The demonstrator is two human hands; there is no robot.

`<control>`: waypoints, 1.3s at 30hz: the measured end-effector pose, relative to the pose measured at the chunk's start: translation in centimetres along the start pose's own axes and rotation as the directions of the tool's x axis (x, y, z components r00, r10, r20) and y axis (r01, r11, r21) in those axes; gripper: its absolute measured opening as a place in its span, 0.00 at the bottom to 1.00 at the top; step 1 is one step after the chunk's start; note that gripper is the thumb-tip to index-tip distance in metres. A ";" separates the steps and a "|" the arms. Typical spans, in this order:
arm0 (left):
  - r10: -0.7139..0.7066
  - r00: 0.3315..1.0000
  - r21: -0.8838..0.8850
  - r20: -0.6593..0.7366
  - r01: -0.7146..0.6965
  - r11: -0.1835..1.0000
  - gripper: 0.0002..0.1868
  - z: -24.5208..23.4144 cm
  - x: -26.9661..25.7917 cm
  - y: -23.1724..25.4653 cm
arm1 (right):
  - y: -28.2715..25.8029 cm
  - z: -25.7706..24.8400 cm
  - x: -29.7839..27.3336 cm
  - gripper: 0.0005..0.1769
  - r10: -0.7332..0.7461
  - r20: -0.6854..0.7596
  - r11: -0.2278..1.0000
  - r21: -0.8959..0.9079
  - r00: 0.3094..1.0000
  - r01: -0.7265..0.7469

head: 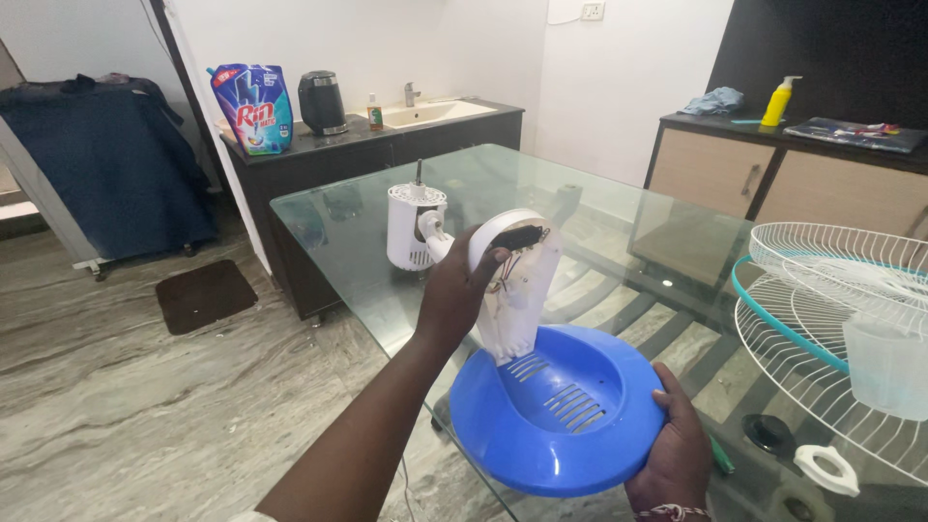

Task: The person aligns a blue plastic fan base with the white motor housing and secures it by inserting and tightening screws with a screwdriver. The person handles the fan base, motor housing, screws, and screwdriver throughout the process.

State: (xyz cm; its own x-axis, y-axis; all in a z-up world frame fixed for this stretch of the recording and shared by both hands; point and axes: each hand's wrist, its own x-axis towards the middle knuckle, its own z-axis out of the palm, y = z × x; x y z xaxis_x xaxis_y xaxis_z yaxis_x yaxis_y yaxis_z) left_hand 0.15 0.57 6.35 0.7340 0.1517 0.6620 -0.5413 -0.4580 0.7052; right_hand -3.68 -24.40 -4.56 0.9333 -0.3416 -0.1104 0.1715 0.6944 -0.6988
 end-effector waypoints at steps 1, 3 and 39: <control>-0.003 1.000 0.000 0.005 0.003 1.000 0.31 0.1 0.0 0.0 | -0.1 0.2 -0.1 0.23 0.003 0.006 1.000 0.014 1.000 -0.003; -0.009 1.000 -0.001 0.015 0.009 1.000 0.31 0.4 0.3 -0.1 | -0.4 0.6 -0.5 0.23 0.008 0.016 0.999 0.042 1.000 -0.008; -0.021 0.962 -0.243 0.273 0.090 0.966 0.31 -0.4 -0.2 -1.5 | -2.4 6.3 -0.2 0.26 -0.171 0.440 0.983 0.137 0.882 0.122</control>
State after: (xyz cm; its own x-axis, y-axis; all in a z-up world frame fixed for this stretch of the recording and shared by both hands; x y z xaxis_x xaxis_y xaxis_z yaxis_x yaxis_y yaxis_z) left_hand 0.64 1.53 5.21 0.8293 -0.0836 0.5525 -0.5564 -0.2160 0.8024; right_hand -2.27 -21.99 1.60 0.9322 -0.1416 0.3331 0.3262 0.7277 -0.6034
